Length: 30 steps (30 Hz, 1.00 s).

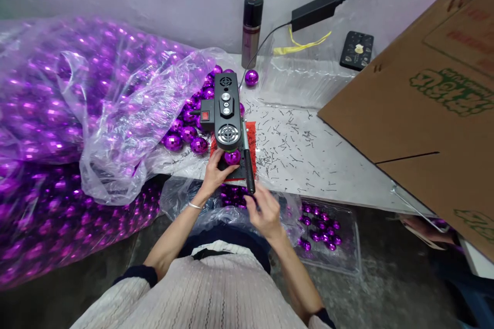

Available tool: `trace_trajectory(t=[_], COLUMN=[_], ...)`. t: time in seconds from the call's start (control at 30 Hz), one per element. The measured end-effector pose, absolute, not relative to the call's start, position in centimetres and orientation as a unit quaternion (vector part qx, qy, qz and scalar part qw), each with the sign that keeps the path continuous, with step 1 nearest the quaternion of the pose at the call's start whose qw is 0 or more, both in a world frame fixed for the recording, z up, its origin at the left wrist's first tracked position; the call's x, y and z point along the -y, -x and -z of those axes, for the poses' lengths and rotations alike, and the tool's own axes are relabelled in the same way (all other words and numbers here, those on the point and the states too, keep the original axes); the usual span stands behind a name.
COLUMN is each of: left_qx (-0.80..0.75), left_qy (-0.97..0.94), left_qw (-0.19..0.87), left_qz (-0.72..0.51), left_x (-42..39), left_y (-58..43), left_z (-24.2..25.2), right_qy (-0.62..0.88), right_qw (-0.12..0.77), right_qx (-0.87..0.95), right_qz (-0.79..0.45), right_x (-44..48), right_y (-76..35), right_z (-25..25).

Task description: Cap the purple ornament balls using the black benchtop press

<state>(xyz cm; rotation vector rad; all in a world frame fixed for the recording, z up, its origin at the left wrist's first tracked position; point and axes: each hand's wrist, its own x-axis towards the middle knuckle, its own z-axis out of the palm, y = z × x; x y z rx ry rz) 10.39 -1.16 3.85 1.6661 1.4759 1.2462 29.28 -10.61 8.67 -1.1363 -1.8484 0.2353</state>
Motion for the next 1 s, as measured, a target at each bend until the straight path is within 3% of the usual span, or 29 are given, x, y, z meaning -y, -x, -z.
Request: trace_trajectory(t=[0.13, 0.33, 0.7, 1.0], left_qx=[-0.548, -0.547, -0.525, -0.536], left_qy=[-0.620, -0.613, -0.655, -0.664], left_qw=[0.309, 0.321, 0.265, 0.243], left_qz=[-0.469, -0.471, -0.474, -0.461], left_x=[1.2, 1.4, 1.4, 1.4], left_y=[-10.2, -10.3, -10.3, -10.4], left_z=[-3.6, -3.8, -2.8, -2.6], right_qy=[0.427, 0.336, 0.321, 0.331], right_qw=[0.558, 0.527, 0.616, 0.638], right_qx=[0.711, 0.780, 0.718, 0.693], right_qz=[0.031, 0.022, 0.036, 0.058], right_x=[6.9, 3.4, 2.8, 2.7], right_y=[-30.1, -27.8, -25.9, -25.3], right_z=[-12.6, -16.1, -10.3, -9.4])
